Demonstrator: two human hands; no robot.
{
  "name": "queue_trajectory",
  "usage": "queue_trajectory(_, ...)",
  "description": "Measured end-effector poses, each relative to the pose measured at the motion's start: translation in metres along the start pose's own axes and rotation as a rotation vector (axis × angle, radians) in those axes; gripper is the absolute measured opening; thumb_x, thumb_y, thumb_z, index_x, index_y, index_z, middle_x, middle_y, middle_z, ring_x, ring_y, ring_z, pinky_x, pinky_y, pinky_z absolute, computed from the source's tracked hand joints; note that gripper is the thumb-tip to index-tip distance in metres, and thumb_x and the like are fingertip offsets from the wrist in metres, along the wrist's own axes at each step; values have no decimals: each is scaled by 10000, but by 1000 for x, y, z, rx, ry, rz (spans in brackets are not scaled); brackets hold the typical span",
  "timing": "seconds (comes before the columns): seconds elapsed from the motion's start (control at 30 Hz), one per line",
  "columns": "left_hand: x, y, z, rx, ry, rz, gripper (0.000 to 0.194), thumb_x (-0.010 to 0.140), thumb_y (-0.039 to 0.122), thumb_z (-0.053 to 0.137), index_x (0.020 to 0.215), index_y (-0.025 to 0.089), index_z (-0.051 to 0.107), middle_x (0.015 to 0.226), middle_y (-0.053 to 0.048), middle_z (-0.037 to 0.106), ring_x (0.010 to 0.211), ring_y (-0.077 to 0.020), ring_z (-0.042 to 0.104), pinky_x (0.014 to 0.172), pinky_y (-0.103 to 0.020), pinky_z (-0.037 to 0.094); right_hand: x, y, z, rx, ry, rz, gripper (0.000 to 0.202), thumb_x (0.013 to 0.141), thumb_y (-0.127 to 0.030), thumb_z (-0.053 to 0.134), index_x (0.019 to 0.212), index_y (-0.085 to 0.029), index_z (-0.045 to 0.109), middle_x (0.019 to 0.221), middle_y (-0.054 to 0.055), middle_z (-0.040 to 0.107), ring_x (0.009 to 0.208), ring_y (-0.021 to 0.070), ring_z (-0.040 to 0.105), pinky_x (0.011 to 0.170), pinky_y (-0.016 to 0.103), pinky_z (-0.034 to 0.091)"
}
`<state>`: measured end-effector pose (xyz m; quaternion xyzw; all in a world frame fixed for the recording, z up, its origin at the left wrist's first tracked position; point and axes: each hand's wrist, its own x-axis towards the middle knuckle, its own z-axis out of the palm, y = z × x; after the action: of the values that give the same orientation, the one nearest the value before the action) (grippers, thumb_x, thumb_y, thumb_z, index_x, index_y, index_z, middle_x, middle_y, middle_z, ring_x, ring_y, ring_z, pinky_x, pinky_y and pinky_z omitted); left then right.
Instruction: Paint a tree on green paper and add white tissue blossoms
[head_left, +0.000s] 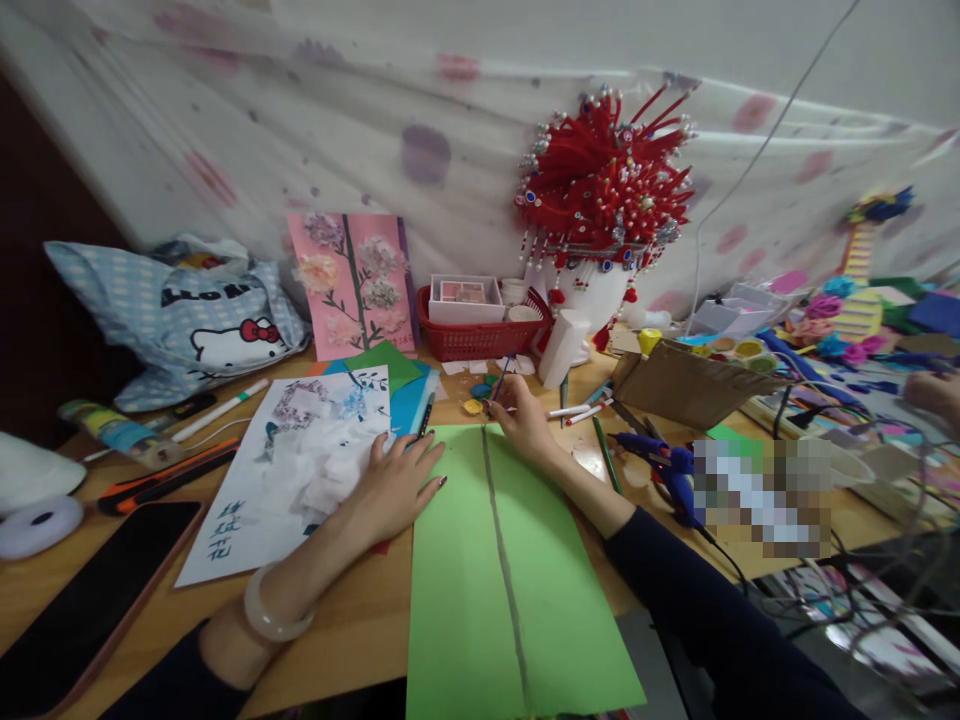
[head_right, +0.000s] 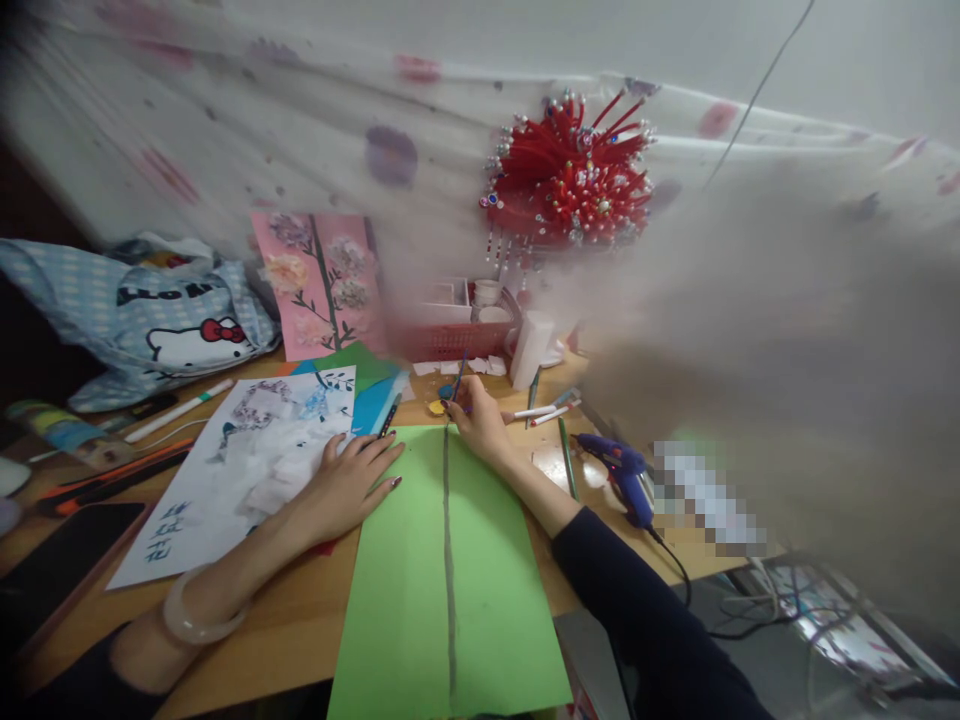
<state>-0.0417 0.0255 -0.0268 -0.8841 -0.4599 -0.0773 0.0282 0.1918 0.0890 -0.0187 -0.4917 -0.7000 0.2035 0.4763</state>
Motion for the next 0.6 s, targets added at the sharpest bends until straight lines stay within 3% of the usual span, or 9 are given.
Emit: queue_trajectory(0.6,0,0,0,-9,3,3,431,974,385,310,1344,248,483,1417,-86,478,1241,-303,422,1045,-582,220,0,-3,4,-35,42,-22,137,816,-321,519,864,-231,429,720,-13,546,643,163,519,613,291,428)
